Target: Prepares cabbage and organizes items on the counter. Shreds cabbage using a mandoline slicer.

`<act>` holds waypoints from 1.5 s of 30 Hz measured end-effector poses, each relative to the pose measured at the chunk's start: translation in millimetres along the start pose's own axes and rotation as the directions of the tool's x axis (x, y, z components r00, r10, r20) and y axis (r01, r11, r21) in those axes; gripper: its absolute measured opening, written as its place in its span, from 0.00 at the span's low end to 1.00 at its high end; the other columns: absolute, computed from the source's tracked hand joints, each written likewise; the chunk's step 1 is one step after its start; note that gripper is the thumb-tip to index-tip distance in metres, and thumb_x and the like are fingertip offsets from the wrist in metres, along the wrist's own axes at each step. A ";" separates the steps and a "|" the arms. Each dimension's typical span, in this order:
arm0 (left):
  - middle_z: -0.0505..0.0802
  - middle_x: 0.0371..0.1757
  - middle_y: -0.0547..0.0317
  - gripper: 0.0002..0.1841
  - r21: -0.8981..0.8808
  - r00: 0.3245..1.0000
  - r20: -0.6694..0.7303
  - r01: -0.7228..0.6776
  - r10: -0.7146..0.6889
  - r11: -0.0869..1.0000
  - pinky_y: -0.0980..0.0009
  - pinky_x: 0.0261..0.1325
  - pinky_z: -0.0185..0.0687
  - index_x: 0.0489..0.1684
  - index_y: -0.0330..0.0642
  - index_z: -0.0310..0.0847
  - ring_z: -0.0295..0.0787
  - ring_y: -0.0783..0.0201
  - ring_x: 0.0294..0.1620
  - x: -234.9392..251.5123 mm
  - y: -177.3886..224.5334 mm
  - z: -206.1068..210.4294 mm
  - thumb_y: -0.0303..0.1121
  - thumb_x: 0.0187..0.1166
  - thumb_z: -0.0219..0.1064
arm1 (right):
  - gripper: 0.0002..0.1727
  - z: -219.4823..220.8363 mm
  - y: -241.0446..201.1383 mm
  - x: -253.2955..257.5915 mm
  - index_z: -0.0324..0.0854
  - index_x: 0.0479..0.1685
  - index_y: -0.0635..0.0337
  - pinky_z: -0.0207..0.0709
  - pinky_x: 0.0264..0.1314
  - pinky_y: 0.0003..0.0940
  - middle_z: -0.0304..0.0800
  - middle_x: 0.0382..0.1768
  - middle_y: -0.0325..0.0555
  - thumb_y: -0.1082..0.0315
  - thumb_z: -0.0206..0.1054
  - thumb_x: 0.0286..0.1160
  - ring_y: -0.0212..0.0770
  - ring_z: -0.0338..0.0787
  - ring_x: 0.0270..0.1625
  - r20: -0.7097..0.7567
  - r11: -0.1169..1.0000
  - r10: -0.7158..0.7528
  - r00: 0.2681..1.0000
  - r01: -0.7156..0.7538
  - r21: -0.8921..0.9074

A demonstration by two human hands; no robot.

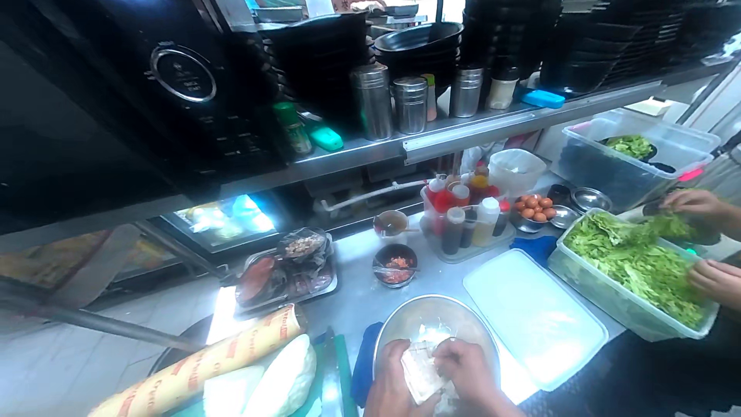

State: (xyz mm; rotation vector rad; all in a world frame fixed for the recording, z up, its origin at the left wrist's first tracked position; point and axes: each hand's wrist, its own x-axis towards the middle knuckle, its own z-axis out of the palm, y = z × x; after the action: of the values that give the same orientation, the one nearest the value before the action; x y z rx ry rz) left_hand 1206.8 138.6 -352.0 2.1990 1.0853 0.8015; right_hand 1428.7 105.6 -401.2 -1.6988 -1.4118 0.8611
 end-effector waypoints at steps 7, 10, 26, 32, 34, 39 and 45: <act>0.79 0.74 0.44 0.57 -0.002 1.000 0.000 0.016 -0.016 1.000 0.58 0.59 0.93 0.82 0.37 0.61 0.87 0.58 0.66 0.2 2.2 -1.3 0.58 0.51 0.89 | 0.05 -2.4 -4.6 -2.6 0.92 0.40 0.45 0.92 0.48 0.29 0.96 0.35 0.25 0.63 0.78 0.68 0.23 0.93 0.37 -0.010 0.997 0.074 0.997 -0.074 0.021; 0.79 0.75 0.45 0.58 -0.007 1.000 0.010 0.012 -0.012 1.000 0.59 0.59 0.93 0.82 0.38 0.60 0.87 0.59 0.67 0.4 1.4 0.2 0.59 0.51 0.88 | 0.04 0.2 -1.5 -1.7 0.92 0.38 0.44 0.91 0.47 0.28 0.95 0.35 0.23 0.62 0.79 0.68 0.22 0.93 0.37 -0.021 0.997 0.071 0.997 -0.070 0.015; 0.80 0.74 0.43 0.57 -0.024 1.000 -0.010 0.017 -0.018 1.000 0.58 0.62 0.92 0.81 0.36 0.61 0.86 0.58 0.67 -3.1 0.8 0.5 0.58 0.50 0.89 | 0.05 1.1 -1.4 -3.3 0.92 0.36 0.45 0.93 0.45 0.31 0.96 0.34 0.26 0.61 0.81 0.65 0.25 0.94 0.35 -0.004 0.990 0.121 0.993 -0.120 0.078; 0.80 0.73 0.43 0.57 -0.026 1.000 -0.007 0.020 -0.020 0.999 0.58 0.62 0.91 0.80 0.37 0.62 0.86 0.58 0.68 -0.9 4.2 -1.7 0.57 0.51 0.89 | 0.06 6.1 36.1 9.2 0.90 0.36 0.45 0.91 0.46 0.35 0.94 0.32 0.28 0.59 0.80 0.64 0.27 0.93 0.35 -0.007 0.976 0.219 0.976 -0.219 0.007; 0.80 0.73 0.43 0.56 -0.031 1.000 -0.019 0.013 -0.014 0.999 0.57 0.64 0.91 0.80 0.36 0.62 0.85 0.57 0.69 -1.2 1.8 -2.6 0.57 0.50 0.89 | 0.07 3.6 37.7 10.0 0.91 0.35 0.46 0.92 0.45 0.36 0.95 0.31 0.29 0.60 0.82 0.63 0.29 0.93 0.34 -0.006 0.968 0.247 0.969 -0.247 0.056; 0.80 0.74 0.44 0.57 -0.046 1.000 -0.021 0.005 -0.006 0.999 0.57 0.63 0.91 0.80 0.37 0.61 0.85 0.58 0.69 -4.5 -2.6 -0.1 0.57 0.50 0.89 | 0.10 -4.6 58.8 16.0 0.89 0.42 0.54 0.95 0.44 0.43 0.96 0.37 0.42 0.67 0.81 0.63 0.41 0.96 0.36 0.021 0.870 0.361 0.932 -0.345 0.352; 0.78 0.75 0.39 0.58 -0.137 0.999 -0.051 -0.007 0.000 0.991 0.56 0.71 0.86 0.81 0.35 0.59 0.81 0.55 0.74 -14.3 -12.8 -6.7 0.52 0.48 0.91 | 0.13 -23.2 71.0 25.6 0.87 0.56 0.59 0.94 0.48 0.50 0.94 0.49 0.51 0.73 0.70 0.73 0.48 0.96 0.45 0.034 0.745 0.495 0.868 -0.444 0.498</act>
State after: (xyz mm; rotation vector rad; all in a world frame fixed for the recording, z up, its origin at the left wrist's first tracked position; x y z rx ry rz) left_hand 1188.5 134.9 -360.3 2.0763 1.0196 0.9104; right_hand 1487.0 120.2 -452.4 -1.6718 -0.5978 1.2664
